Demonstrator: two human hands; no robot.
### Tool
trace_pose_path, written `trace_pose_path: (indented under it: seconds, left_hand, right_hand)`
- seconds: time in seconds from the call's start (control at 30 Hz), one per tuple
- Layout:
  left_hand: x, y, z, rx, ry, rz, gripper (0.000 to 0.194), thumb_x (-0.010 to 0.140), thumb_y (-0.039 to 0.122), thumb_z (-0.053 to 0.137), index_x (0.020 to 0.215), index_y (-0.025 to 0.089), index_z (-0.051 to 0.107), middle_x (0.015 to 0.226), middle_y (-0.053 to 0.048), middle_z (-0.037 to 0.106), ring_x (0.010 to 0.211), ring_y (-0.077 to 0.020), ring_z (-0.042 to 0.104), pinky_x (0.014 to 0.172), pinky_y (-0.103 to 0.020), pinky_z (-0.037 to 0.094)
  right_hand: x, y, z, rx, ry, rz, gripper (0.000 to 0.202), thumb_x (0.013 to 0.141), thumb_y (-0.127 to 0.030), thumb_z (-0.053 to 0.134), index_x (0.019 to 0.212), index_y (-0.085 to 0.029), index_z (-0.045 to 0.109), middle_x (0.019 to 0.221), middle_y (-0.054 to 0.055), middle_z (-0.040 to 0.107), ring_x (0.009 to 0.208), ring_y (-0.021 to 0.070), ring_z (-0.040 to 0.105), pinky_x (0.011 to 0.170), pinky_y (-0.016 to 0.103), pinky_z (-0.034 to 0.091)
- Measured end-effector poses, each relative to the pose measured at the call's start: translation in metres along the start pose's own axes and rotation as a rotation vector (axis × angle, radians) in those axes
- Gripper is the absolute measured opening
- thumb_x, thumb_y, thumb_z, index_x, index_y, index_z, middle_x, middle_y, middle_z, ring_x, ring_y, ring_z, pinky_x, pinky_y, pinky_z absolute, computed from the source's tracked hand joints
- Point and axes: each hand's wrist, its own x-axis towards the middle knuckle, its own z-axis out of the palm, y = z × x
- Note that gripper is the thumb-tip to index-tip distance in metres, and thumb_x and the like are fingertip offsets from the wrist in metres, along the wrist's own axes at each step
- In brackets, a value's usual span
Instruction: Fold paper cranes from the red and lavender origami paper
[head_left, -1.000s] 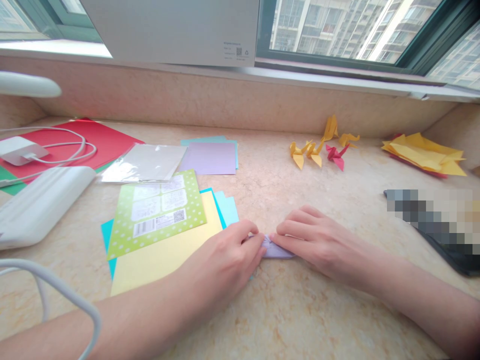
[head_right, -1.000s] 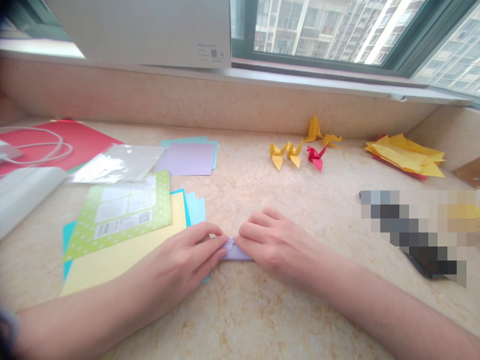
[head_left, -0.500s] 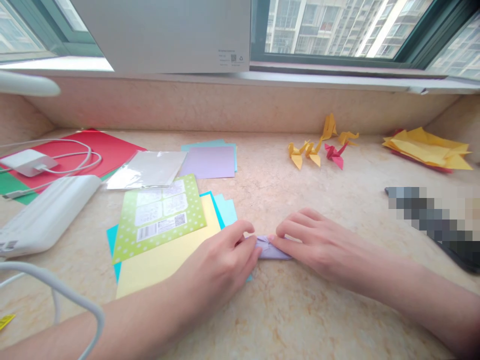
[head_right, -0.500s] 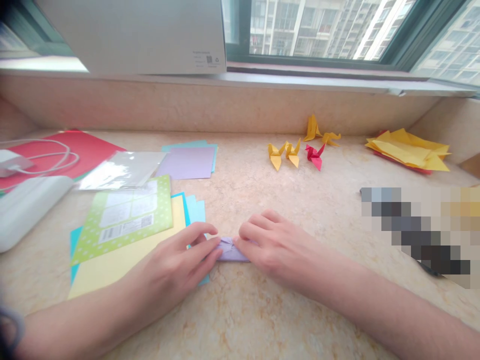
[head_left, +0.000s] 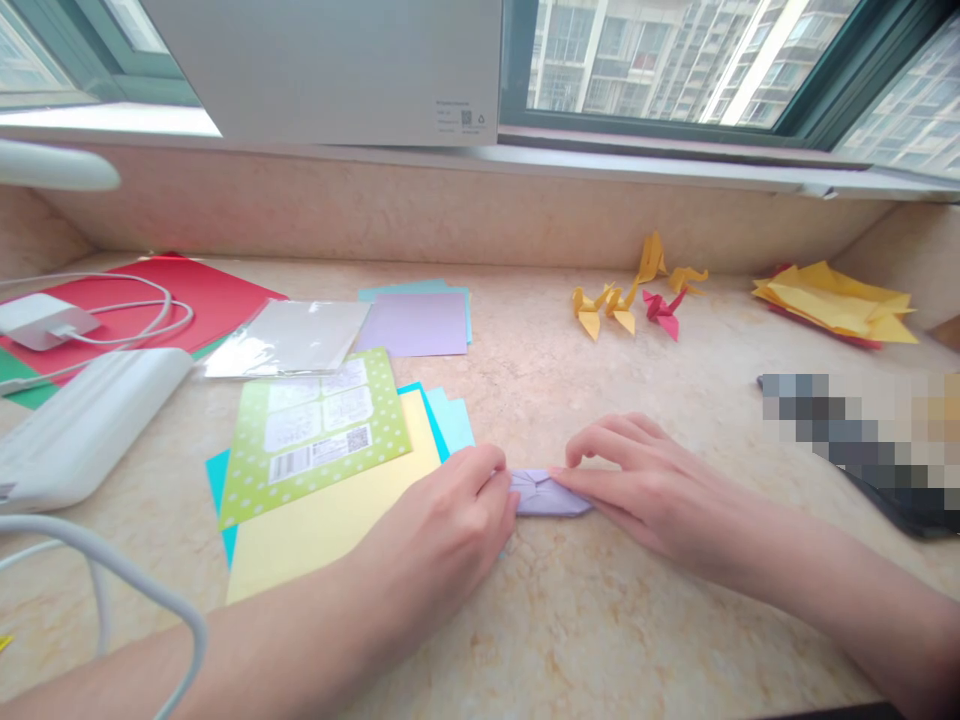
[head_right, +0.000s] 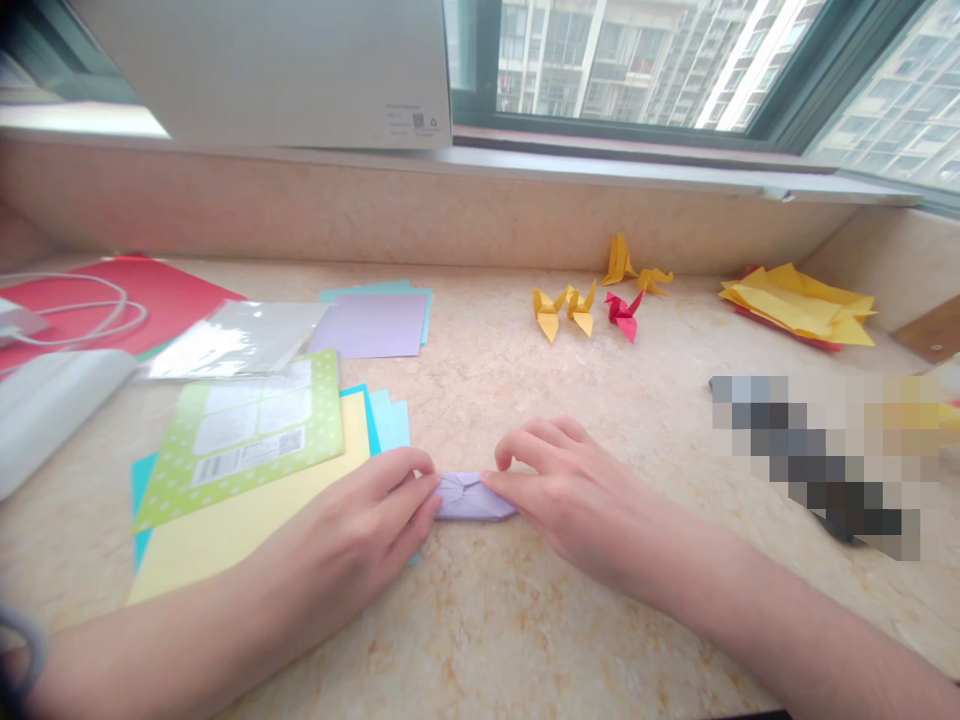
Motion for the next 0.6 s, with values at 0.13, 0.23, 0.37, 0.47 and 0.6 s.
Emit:
trace_pose_path:
  seconds: [0.13, 0.23, 0.37, 0.47, 0.6]
  left_hand:
    - [0.002, 0.0, -0.002, -0.002, -0.018, 0.007, 0.026, 0.099, 0.009, 0.039, 0.099, 0.019, 0.063, 0.091, -0.007, 0.065, 0.098, -0.0235, 0.058, 0.086, -0.039, 0.053]
    - [0.004, -0.001, -0.002, -0.054, -0.003, -0.027, 0.024, 0.098, 0.01, 0.04, 0.096, 0.018, 0.062, 0.092, -0.007, 0.064, 0.094, -0.0224, 0.059, 0.084, -0.039, 0.054]
    - [0.006, 0.0, -0.002, -0.112, 0.028, -0.07, 0.022, 0.099, 0.012, 0.04, 0.093, 0.016, 0.06, 0.094, -0.007, 0.062, 0.09, -0.0198, 0.059, 0.081, -0.036, 0.054]
    - [0.008, 0.003, -0.005, -0.115, 0.069, -0.077, 0.022, 0.099, 0.011, 0.039, 0.092, 0.016, 0.06, 0.093, -0.007, 0.061, 0.087, -0.0194, 0.059, 0.078, -0.035, 0.053]
    - [0.012, 0.005, -0.01, -0.023, 0.097, -0.125, 0.015, 0.096, 0.016, 0.047, 0.089, 0.017, 0.06, 0.091, -0.007, 0.062, 0.083, -0.0222, 0.056, 0.073, -0.039, 0.05]
  right_hand:
    - [0.0, -0.004, -0.004, 0.018, -0.034, 0.071, 0.023, 0.099, -0.015, 0.051, 0.106, -0.026, 0.071, 0.101, 0.005, 0.063, 0.095, 0.0209, 0.055, 0.086, 0.038, 0.04]
    - [0.003, -0.007, -0.009, 0.04, -0.033, 0.09, 0.023, 0.097, -0.017, 0.053, 0.105, -0.027, 0.071, 0.101, 0.004, 0.062, 0.095, 0.021, 0.055, 0.086, 0.039, 0.041]
    - [0.012, -0.01, -0.009, 0.168, 0.042, 0.135, 0.019, 0.096, -0.017, 0.054, 0.096, -0.023, 0.072, 0.104, 0.006, 0.063, 0.098, 0.0201, 0.057, 0.09, 0.039, 0.043]
    - [0.022, -0.011, -0.002, 0.291, 0.09, 0.22, 0.017, 0.096, -0.024, 0.058, 0.083, -0.019, 0.069, 0.092, 0.004, 0.065, 0.091, 0.0179, 0.059, 0.084, 0.034, 0.046]
    - [0.03, -0.013, 0.005, 0.387, 0.088, 0.292, 0.015, 0.092, -0.026, 0.065, 0.079, -0.02, 0.068, 0.082, 0.001, 0.065, 0.082, 0.0158, 0.06, 0.077, 0.031, 0.046]
